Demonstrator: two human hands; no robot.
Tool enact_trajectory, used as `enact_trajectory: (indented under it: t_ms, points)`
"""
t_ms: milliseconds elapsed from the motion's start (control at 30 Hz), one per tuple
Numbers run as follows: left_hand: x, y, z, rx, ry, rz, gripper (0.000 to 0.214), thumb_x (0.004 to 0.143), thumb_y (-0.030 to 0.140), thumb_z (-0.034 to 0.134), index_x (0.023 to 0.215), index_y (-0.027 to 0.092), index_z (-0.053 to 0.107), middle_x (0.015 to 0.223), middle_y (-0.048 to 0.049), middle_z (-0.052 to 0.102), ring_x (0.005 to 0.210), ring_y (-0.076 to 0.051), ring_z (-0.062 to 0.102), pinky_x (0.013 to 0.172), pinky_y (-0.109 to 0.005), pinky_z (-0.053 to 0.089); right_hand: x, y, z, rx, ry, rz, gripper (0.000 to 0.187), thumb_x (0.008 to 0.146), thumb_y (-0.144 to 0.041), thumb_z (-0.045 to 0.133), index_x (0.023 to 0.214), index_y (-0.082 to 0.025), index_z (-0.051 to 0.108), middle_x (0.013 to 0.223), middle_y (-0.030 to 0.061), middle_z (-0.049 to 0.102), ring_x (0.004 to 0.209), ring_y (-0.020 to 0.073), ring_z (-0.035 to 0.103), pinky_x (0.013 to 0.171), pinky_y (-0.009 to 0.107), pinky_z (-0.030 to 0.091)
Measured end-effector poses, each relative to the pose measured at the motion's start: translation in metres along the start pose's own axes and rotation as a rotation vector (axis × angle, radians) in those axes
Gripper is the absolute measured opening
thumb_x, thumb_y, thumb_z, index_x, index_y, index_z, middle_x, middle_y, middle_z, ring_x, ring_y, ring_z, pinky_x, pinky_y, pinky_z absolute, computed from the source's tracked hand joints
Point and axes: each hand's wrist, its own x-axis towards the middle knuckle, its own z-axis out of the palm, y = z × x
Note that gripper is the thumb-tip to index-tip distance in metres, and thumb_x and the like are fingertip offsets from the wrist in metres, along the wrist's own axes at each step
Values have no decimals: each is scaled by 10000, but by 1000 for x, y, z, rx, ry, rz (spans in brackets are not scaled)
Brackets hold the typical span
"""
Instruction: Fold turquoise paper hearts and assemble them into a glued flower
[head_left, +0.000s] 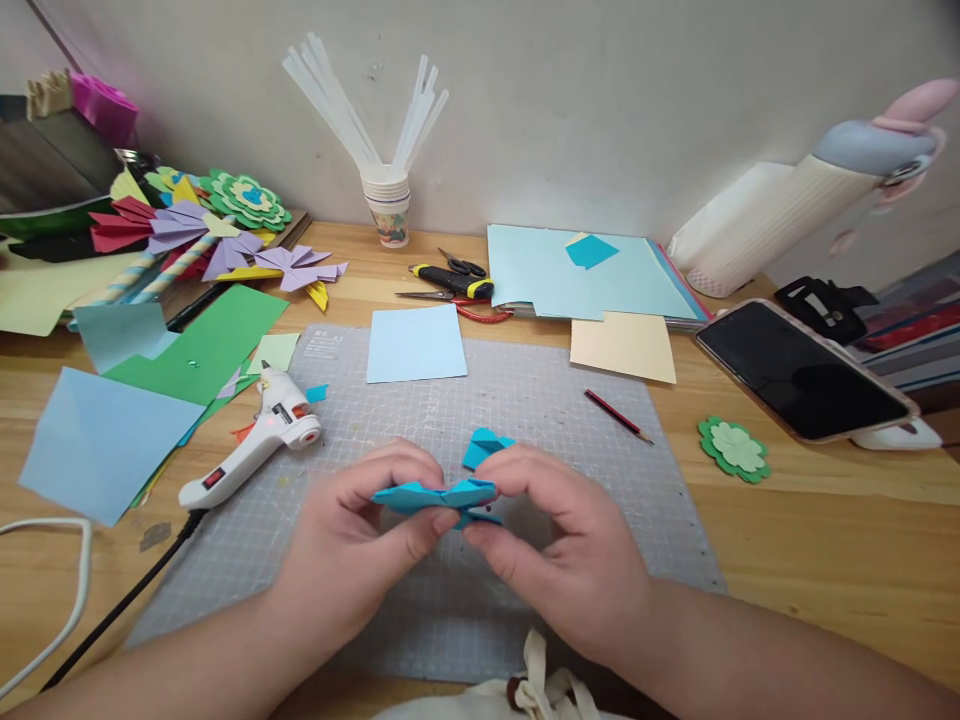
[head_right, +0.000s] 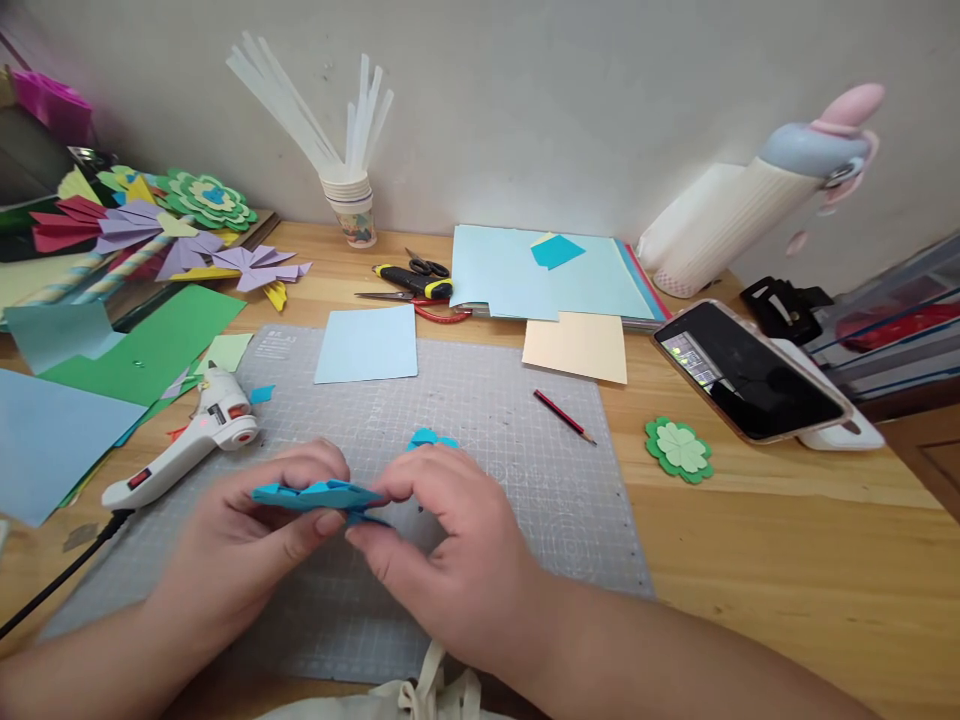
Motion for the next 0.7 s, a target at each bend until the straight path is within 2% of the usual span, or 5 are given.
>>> enact_trajectory:
  t_ms: [100,333,467,567,700]
  points:
    - [1,0,3,-20,-17,-66,90,710,165,720,675,245,699,701,29,616,715,-140,542,678,-233,434,1,1,4,50,16,105,88,810,-151,604,750,-209,575,735,-21,609,716,130,568,768,305,456]
    - [3,-5,8,-147,-7,-218,61,696,266,755,660,231,721,682,28,644,681,-124,541,649,-214,440,3,2,4,54,-24,260,71,781,-172,599,716,-196,618,699,-18,602,704,136,542,768,307,429]
    - [2,-11,9,-240,-23,-309,89,684,302,775,669,228,727,696,28,679,670,-114,551,655,-209,446,2,3,7,113,-5,367,116,767,-189,568,652,-196,556,630,-32,513,643,128,463,643,273,398]
    - [3,-14,9,-259,-50,-347,94,688,297,775,672,217,730,701,28,685,665,-108,555,661,-205,450,3,2,8,138,17,410,158,737,-193,553,599,-197,478,612,-34,448,622,124,412,607,269,371]
    - [5,-15,10,-274,-31,-344,99,694,299,769,687,209,726,701,28,690,662,-108,551,679,-211,460,5,1,6,144,-34,415,161,768,-241,544,629,-196,477,655,-18,475,652,135,426,642,289,381]
